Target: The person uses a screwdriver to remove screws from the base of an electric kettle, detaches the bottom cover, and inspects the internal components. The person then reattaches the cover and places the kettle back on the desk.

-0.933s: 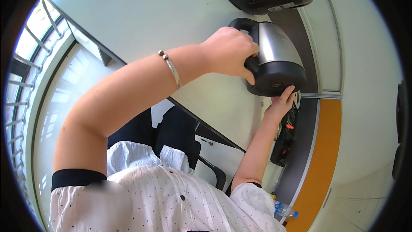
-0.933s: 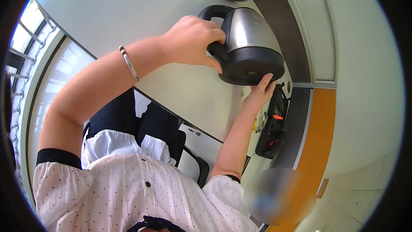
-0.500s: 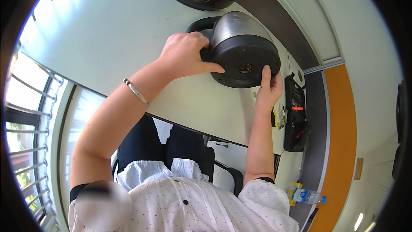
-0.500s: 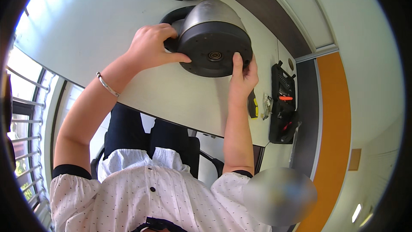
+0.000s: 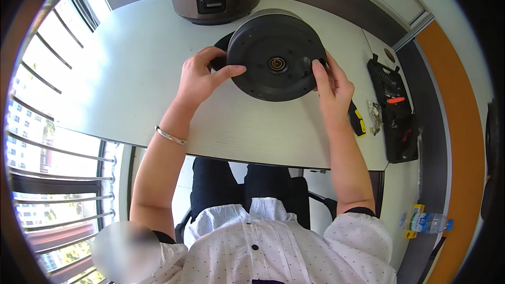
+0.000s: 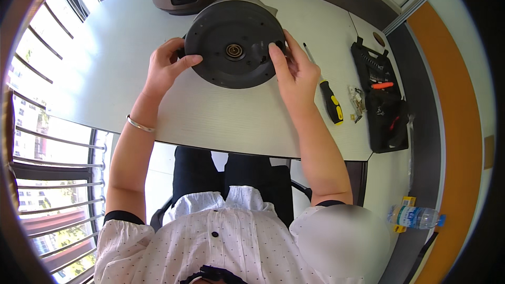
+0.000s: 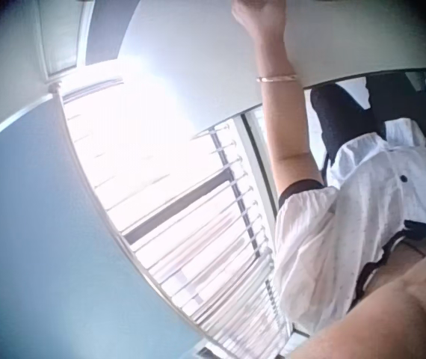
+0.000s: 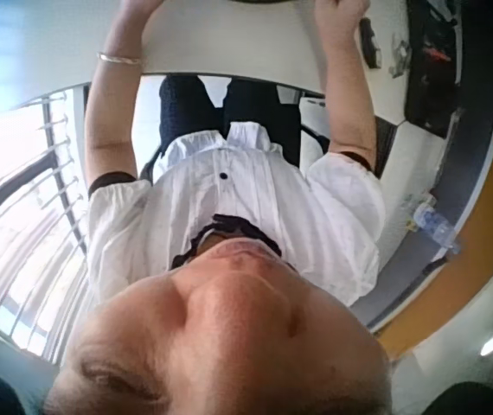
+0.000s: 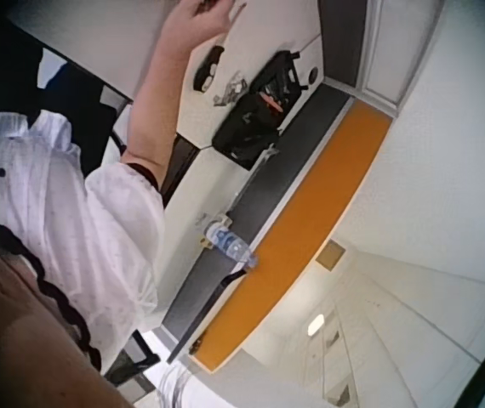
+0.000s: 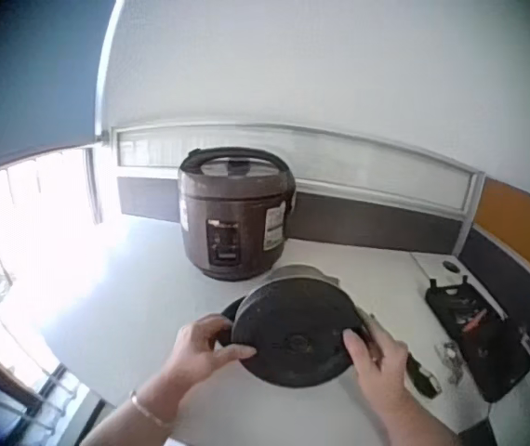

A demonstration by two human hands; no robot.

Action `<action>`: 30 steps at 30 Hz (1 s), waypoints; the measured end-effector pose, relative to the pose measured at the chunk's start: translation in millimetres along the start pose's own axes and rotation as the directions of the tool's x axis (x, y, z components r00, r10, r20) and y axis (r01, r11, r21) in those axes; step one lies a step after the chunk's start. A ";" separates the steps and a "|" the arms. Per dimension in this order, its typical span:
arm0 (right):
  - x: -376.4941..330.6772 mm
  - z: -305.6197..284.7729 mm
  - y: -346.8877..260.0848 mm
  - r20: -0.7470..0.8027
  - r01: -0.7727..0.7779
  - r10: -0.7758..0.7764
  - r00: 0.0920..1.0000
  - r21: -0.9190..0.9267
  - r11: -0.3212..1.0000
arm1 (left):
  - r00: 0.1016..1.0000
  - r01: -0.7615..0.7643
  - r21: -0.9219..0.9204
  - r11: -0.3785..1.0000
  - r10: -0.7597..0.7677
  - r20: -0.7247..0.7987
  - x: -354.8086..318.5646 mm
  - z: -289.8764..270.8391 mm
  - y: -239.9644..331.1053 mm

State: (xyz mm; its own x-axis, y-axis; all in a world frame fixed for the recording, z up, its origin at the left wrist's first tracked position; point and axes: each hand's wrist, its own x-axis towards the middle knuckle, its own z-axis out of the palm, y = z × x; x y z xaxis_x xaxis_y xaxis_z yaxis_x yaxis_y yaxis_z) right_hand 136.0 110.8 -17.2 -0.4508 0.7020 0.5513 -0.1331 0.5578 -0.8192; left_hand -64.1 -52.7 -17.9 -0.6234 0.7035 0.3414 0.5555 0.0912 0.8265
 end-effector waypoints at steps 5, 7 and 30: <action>-0.7 0.7 -4.1 -0.008 -0.009 0.009 1.000 -0.019 1.000 | 1.000 -0.011 -0.110 0.994 0.009 -0.016 2.3 4.0 -9.3; 0.1 0.3 -7.5 -0.004 0.011 -0.011 1.000 -0.051 0.999 | 1.000 -0.005 -0.127 0.992 0.004 -0.004 3.6 4.5 -13.0; 7.5 -10.1 -1.6 0.094 0.065 -0.041 0.995 -0.273 0.960 | 0.950 -0.288 0.239 0.928 0.309 -0.055 -5.9 4.9 -1.5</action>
State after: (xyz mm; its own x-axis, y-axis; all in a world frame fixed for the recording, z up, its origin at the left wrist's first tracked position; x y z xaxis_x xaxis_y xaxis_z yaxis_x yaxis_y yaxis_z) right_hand 141.7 119.7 -10.2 -0.5258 0.6341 0.5670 0.0835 0.7018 -0.7074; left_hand -58.5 -53.6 -23.3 -0.4507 0.6576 0.6036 0.8259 0.0505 0.5616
